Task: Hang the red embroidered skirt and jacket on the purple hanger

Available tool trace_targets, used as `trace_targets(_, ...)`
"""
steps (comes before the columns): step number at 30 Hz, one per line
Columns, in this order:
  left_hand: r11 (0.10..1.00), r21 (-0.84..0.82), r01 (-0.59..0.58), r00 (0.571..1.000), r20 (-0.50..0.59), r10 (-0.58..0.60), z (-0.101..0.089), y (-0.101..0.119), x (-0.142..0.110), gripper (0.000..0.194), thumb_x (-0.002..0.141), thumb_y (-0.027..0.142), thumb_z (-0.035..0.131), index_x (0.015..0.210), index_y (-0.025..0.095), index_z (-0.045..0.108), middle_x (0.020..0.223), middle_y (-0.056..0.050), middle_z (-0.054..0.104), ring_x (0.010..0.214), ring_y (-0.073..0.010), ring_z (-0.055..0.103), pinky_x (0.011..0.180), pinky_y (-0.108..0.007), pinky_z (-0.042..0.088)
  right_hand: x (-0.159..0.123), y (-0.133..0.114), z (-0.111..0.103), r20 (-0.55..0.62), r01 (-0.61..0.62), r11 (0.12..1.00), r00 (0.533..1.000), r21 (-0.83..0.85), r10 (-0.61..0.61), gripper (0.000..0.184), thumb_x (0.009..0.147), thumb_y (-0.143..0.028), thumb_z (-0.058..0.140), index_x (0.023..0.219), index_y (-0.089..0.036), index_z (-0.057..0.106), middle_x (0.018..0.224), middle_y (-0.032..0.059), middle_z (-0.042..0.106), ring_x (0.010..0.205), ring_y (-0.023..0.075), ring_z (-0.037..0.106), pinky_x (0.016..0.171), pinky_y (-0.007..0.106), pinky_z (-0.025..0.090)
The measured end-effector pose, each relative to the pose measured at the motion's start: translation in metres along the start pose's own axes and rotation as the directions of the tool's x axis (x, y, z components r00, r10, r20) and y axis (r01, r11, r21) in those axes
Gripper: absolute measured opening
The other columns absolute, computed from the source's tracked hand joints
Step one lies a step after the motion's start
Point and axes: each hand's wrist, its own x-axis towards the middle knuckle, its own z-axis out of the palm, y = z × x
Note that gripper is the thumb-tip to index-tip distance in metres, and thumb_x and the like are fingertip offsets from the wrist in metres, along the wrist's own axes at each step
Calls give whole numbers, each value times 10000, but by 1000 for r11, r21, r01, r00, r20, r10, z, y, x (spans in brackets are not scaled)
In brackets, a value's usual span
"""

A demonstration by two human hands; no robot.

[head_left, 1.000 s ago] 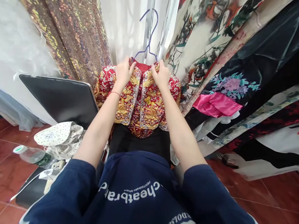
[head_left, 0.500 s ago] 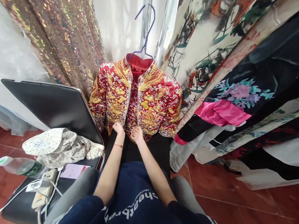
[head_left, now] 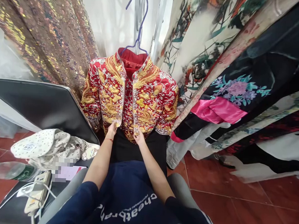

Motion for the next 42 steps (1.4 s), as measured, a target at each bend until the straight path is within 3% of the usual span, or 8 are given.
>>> trace_targets(4, 997, -30, 70, 985, 159, -64, -18, -30, -33, 336, 941, 330, 639, 1220, 144, 618, 1205, -104, 651, 1028, -205, 660, 881, -400, 579, -19, 9, -2, 123, -78, 997, 989, -18, 80, 387, 966, -392, 618, 1281, -169, 591, 1274, 93, 625, 1087, 215, 647, 919, 437, 574)
trace_targets(8, 988, -96, 119, 957, 276, -88, -42, -58, -70, 173, 796, 55, 696, 946, 139, 679, 927, -51, 726, 771, -130, 675, 724, -248, 544, -47, 6, -26, 242, -128, 990, 960, -64, 139, 257, 870, -300, 742, 1093, -191, 673, 992, 25, 704, 799, 123, 659, 640, 230, 526)
trace_targets(11, 983, -145, 116, 938, 340, -61, -51, -62, -86, 223, 732, -5, 714, 895, 145, 685, 864, -26, 737, 707, -97, 656, 685, -210, 515, -65, -2, -37, 318, -158, 981, 930, -114, 186, 271, 736, -237, 842, 968, -192, 709, 773, -23, 690, 597, 77, 574, 498, 190, 403)
trace_targets(17, 987, -112, 113, 898, 436, -54, -59, -60, -106, 182, 717, 41, 782, 844, 126, 684, 740, -13, 698, 610, -75, 590, 618, -202, 477, -87, -5, -22, 442, -178, 962, 860, -206, 254, 267, 656, -193, 873, 862, -147, 709, 646, -30, 640, 582, 83, 566, 554, 208, 434)
trace_targets(22, 985, -64, 160, 865, 490, -108, -65, -66, -115, 158, 753, 89, 785, 723, 113, 632, 511, 66, 483, 448, -22, 406, 556, -182, 438, -95, -3, -14, 486, -140, 974, 849, -176, 210, 217, 654, -160, 854, 763, -168, 667, 653, -41, 654, 619, 85, 585, 636, 220, 481)
trace_targets(26, 980, -29, 195, 844, 514, -153, -63, -64, -119, 164, 810, 124, 749, 711, 119, 619, 476, 100, 375, 404, -3, 314, 553, -179, 443, -99, -4, -13, 510, -121, 980, 839, -161, 187, 215, 641, -140, 837, 793, -164, 686, 729, -7, 709, 674, 112, 619, 686, 246, 510)
trace_targets(36, 990, -3, 138, 842, 527, -116, -57, -62, -125, 113, 770, 149, 797, 808, 103, 701, 633, -23, 654, 598, -99, 610, 688, -234, 531, -103, -4, -7, 510, -33, 994, 856, -105, 82, 204, 626, -157, 836, 757, -168, 680, 663, -18, 682, 618, 113, 592, 673, 264, 537)
trace_targets(42, 991, -86, 102, 872, 487, -47, -49, -65, -124, 186, 733, 140, 829, 777, 108, 651, 572, 56, 572, 442, -2, 411, 535, -157, 430, -105, 1, 3, 422, 118, 991, 897, 61, -133, 302, 589, -172, 847, 849, -223, 702, 815, -37, 736, 729, 111, 633, 691, 226, 536)
